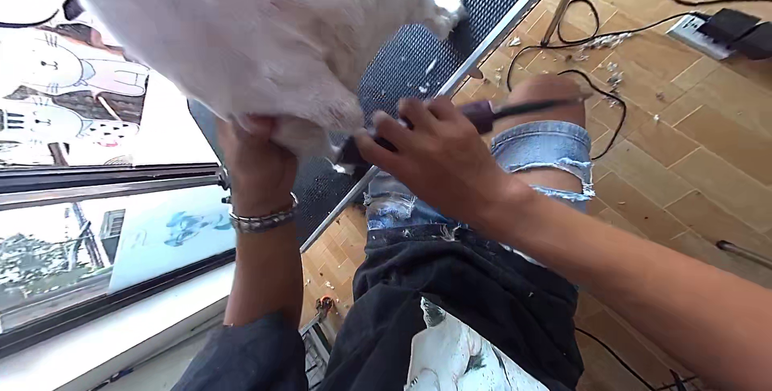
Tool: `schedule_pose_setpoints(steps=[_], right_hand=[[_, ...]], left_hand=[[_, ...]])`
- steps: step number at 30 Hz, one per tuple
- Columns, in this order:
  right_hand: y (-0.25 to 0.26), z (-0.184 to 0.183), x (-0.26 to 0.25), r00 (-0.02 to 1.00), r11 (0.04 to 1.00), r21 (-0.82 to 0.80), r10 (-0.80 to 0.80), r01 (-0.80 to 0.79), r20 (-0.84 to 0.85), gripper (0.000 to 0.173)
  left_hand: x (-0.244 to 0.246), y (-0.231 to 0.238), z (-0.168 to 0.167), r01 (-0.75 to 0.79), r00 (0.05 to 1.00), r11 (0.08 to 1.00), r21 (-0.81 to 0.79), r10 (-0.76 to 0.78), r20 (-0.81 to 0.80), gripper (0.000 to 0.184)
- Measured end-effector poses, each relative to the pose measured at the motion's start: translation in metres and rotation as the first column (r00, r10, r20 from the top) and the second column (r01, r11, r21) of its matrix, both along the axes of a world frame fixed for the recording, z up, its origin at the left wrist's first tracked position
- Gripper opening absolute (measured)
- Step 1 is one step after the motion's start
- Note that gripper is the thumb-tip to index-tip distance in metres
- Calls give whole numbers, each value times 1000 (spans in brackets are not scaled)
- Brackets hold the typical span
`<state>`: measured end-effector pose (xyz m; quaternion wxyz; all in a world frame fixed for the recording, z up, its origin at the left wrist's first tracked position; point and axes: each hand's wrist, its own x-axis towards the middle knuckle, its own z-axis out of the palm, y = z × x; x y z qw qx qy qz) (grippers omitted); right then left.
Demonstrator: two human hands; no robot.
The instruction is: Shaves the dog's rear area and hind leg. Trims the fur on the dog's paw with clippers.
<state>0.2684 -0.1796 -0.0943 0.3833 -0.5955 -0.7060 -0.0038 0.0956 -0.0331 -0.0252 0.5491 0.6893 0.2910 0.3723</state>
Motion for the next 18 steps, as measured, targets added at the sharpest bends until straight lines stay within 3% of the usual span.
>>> schedule_pose_setpoints(steps=[2,7,9,10,13,18], right_hand=[[-21,-2,6,998,983,-182,-18,6,-64,36],[-95,-10,34,918,806,-589,-272,53,-290,54],[-120,-8,35,842,711,-703,-378,-2,-385,59],[-129,-7,34,791,670,-740,-423,-57,-443,60],[-143,-11,23,591,639,-728,-495,-248,-637,55],[-133,-21,-6,193,720,-461,-427,-519,-884,44]], left_hand=[[-11,-2,-17,-49,998,998,-50,47,-34,61],[-26,-13,-67,-68,998,896,-440,57,-39,32],[-20,-18,-65,-103,993,847,-521,120,-1,22],[-17,-19,-59,-120,988,833,-540,152,15,28],[-10,-21,-40,-49,977,758,-651,172,126,45],[-5,-20,-17,361,898,545,-757,15,439,30]])
